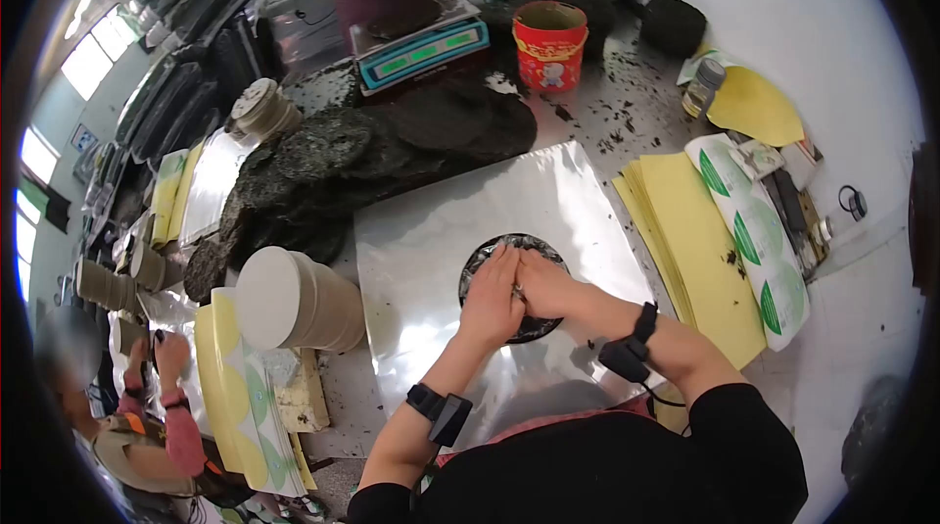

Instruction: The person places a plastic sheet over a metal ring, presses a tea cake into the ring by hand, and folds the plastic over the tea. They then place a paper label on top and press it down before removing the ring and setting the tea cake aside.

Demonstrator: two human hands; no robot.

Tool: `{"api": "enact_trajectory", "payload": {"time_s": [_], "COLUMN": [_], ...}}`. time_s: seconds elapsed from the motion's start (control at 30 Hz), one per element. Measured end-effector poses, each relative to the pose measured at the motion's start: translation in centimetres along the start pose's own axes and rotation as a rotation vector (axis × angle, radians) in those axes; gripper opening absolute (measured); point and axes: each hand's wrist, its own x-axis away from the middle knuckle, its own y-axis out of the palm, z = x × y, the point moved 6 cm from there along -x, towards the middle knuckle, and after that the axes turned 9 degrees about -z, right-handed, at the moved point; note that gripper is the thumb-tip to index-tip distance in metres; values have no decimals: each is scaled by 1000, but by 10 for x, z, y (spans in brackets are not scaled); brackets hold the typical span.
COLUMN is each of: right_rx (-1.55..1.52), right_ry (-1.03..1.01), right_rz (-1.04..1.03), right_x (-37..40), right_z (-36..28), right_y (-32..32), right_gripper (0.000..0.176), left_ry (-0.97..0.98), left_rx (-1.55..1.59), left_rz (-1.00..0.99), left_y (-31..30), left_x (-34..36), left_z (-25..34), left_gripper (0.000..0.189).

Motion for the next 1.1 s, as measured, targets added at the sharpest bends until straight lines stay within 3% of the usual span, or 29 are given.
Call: {"api": "enact_trajectory", "payload": {"time_s": [0.03, 0.07, 0.17, 0.23, 0.3, 0.37, 0.4, 0.47, 0.5, 0.53, 0.57, 0.6, 0.67, 0.77, 0.83, 0.9, 0.97, 1.07, 1.1], "right_rx": [-8, 10, 79, 242, 285, 141, -83, 134, 164, -23, 205, 558, 805, 746, -97, -162, 567, 779, 672], "right_ry": [-23, -90, 342, 354, 301, 101, 2, 197, 295, 604, 852, 1106, 1064, 934, 978, 1005, 1020, 964, 987], "right_rz": [-31, 116, -275, -103, 63, 231, 277, 321, 567, 740, 770, 573, 448, 491, 1058, 1070, 605, 521, 651], "right_x": [7, 20, 15, 8, 22, 62, 96, 177, 240, 310, 382, 416, 464, 472, 514, 520, 462, 455, 463], "right_z": [-9, -20, -6, 0, -1, -4, -14, 20, 46, 99, 128, 124, 155, 177, 210, 213, 158, 156, 153], "right_y": [-10, -30, -13, 13, 10, 11, -7, -22, -45, -46, -54, -77, -84, -68, -60, -57, -81, -89, -78], "right_gripper": [39, 31, 23, 21, 23, 32, 39, 37, 37, 39, 36, 34, 33, 28, 24, 21, 19, 16, 15], "left_ry": [-9, -13, -29, -10, -10, 13, 15, -12, -13, -13, -11, 1, 14, 9, 6, -10, -10, 0, 6], "left_rx": [-16, -15, -306, -142, -304, -377, -377, -368, -357, -354, -361, -379, -382, -370, -361, -349, -356, -366, -361], "left_rz": [-64, -67, -191, -119, -158, -225, -246, -282, -281, -289, -296, -302, -317, -335, -330, -329, -319, -326, -322], "left_y": [4, 8, 34, 40, 41, 37, 35, 35, 35, 34, 33, 34, 34, 31, 29, 30, 26, 27, 29], "left_x": [0, 1, -3, 3, 2, 3, 3, 5, 4, 4, 4, 4, 3, 3, 3, 4, 0, 3, 3], "left_z": [-4, -9, -16, -24, -19, -10, -9, -8, -5, -5, -5, -7, -3, 0, 3, 2, 3, 4, 2], "left_gripper": [60, 57, 54, 52, 54, 55, 55, 55, 55, 55, 55, 54, 54, 63, 69, 71, 72, 71, 70]}}
